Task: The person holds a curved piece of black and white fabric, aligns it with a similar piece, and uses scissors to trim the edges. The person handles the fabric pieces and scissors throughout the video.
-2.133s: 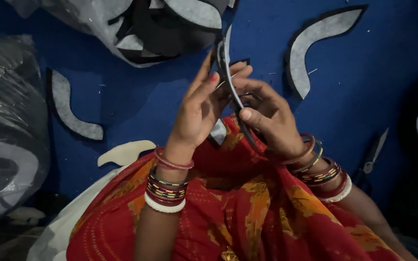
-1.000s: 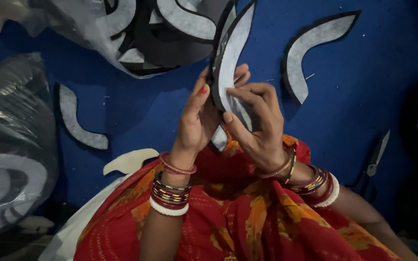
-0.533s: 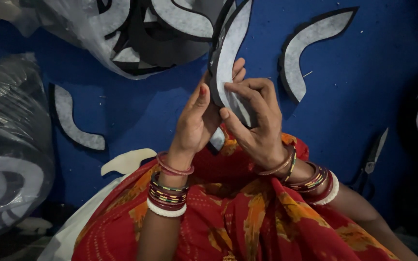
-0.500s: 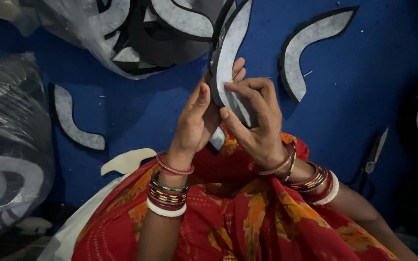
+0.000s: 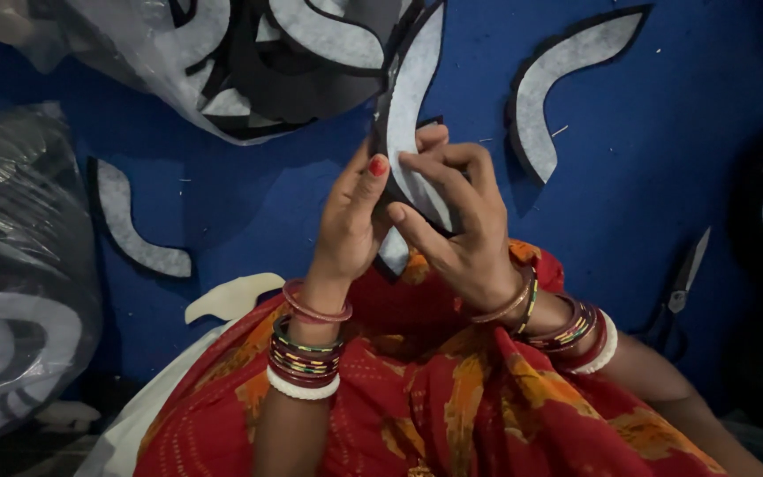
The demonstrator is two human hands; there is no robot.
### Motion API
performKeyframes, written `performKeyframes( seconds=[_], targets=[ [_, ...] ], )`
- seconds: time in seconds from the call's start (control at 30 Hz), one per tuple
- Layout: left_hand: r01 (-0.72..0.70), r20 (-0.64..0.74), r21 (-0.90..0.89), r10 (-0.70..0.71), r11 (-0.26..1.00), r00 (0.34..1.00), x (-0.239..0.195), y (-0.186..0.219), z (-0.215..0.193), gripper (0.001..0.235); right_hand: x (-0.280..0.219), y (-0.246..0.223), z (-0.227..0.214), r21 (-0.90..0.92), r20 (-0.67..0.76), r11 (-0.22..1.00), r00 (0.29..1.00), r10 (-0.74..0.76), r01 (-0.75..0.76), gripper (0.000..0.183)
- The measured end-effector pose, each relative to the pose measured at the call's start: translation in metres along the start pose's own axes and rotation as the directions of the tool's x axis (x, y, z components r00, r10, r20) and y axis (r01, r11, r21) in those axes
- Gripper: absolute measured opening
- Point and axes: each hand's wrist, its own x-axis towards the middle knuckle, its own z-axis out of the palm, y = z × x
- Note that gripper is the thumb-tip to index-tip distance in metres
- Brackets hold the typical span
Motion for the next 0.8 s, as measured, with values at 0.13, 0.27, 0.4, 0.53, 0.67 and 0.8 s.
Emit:
performKeyframes(
  seconds=[0.13,0.27,0.4,0.53,0.67,0.8],
  targets=[
    [-0.03,-0.06,-0.031,0.029,0.999,0.998,0.001,-0.002,-0.002,0.062,0.009,-0.014,-0.006,-0.071,0.036,0.996,0.998,-0.059,0.061,0.051],
    [-0.054,-0.134,-0.222,0.025,0.974,0.991,-0.001,0.014,-0.009,0.068,0.006,-0.014,-0.011,-0.233,0.092,0.963,0.989,-0.118,0.137,0.071],
    [-0.152,-0.21,-0.302,0.09,0.941,0.974,-0.004,0.011,-0.012,0.067,-0.006,-0.002,-0.009,0.066,0.267,0.98,0.949,0.164,-0.188,0.076],
    [-0.159,-0.221,-0.384,0.077,0.91,0.972,-0.006,0.008,-0.01,0.073,-0.005,-0.002,-0.008,0.073,0.24,0.984,0.96,0.142,-0.164,0.076],
    [-0.173,-0.199,-0.378,0.103,0.909,0.975,-0.007,0.005,-0.011,0.072,-0.003,-0.003,-0.009,0.024,0.198,0.997,0.978,0.069,-0.076,0.076],
    [-0.193,-0.258,-0.496,0.068,0.847,0.964,-0.007,0.01,-0.004,0.066,-0.003,-0.004,-0.006,-0.005,0.185,0.997,0.98,0.076,-0.076,0.078]
  ],
)
